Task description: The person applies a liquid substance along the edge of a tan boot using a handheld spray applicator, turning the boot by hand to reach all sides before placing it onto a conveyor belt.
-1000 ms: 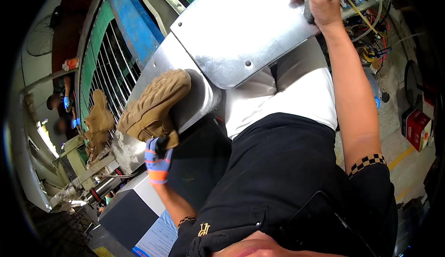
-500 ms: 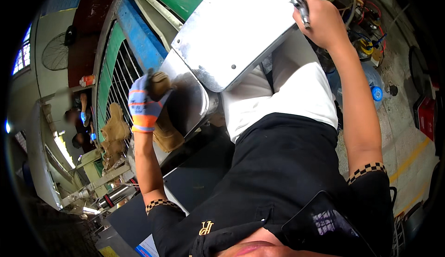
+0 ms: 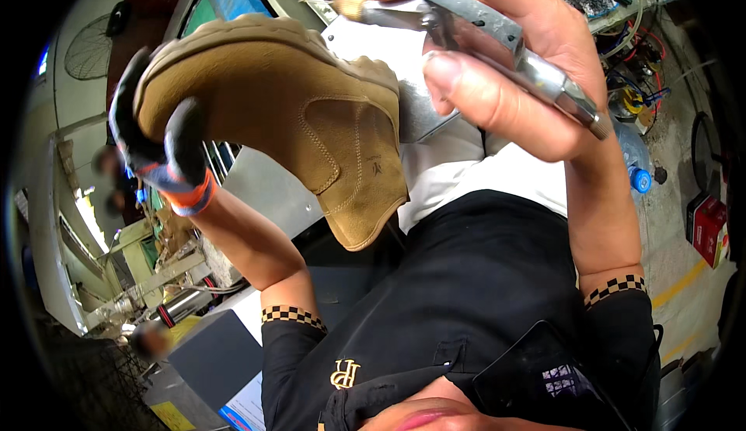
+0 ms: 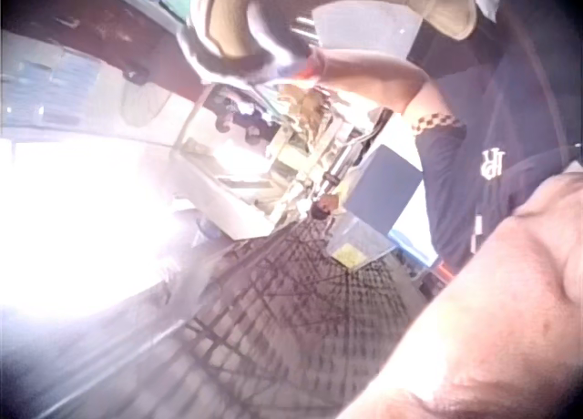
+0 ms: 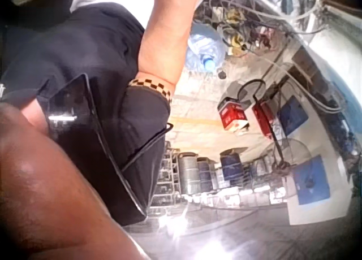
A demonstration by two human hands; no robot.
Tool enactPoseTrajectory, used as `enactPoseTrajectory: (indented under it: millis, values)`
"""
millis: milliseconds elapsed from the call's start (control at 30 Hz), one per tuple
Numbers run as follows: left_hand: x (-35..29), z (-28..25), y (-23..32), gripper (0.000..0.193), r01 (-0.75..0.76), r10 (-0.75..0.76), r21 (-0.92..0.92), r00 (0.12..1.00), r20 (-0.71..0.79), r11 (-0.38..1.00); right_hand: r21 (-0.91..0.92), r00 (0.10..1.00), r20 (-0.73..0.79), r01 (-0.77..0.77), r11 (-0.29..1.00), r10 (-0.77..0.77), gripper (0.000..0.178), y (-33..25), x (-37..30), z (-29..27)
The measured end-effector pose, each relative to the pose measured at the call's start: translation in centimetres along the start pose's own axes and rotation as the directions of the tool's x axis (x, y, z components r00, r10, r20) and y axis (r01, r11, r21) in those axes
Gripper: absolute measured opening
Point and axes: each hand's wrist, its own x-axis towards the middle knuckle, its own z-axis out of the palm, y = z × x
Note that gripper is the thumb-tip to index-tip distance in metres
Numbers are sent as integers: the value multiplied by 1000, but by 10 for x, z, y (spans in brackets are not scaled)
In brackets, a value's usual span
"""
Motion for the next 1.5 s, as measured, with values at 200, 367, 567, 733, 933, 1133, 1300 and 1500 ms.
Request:
enactPoseTrajectory:
  millis: [200, 367, 567, 733, 933, 1133, 1300, 1500]
  values:
    - [23, 21, -12, 57, 132, -132, -129, 991, 4, 983, -121, 954, -38, 291, 949, -298, 42, -7, 39, 19]
    - [31, 23, -29, 55, 7, -4, -148, 1000, 21, 989, -63, 931, -16, 363, 930, -364, 43, 14, 66, 28]
    - [34, 17, -58, 55, 160, -145, -290, 987, 73, 944, 35, 928, -28, 373, 927, -373, 43, 45, 78, 35]
    - [40, 11, -90, 65, 207, -176, -253, 975, 139, 945, 62, 962, -96, 262, 963, -256, 35, 67, 56, 39]
    - [41, 19, -90, 62, 310, -140, -486, 925, 355, 817, 150, 991, -86, 118, 982, -106, 38, 85, 16, 43]
    - [30, 25, -106, 70, 605, -154, -624, 768, 622, 494, 179, 998, -55, 19, 984, -10, 44, 97, -18, 50]
    - [17, 20, -118, 49, 639, -225, -561, 741, 633, 527, 232, 995, -33, -85, 969, 95, 44, 104, -36, 54]
    - [1, 20, -98, 42, 651, -203, -627, 745, 636, 428, 238, 978, -19, -198, 951, 208, 43, 106, -52, 53]
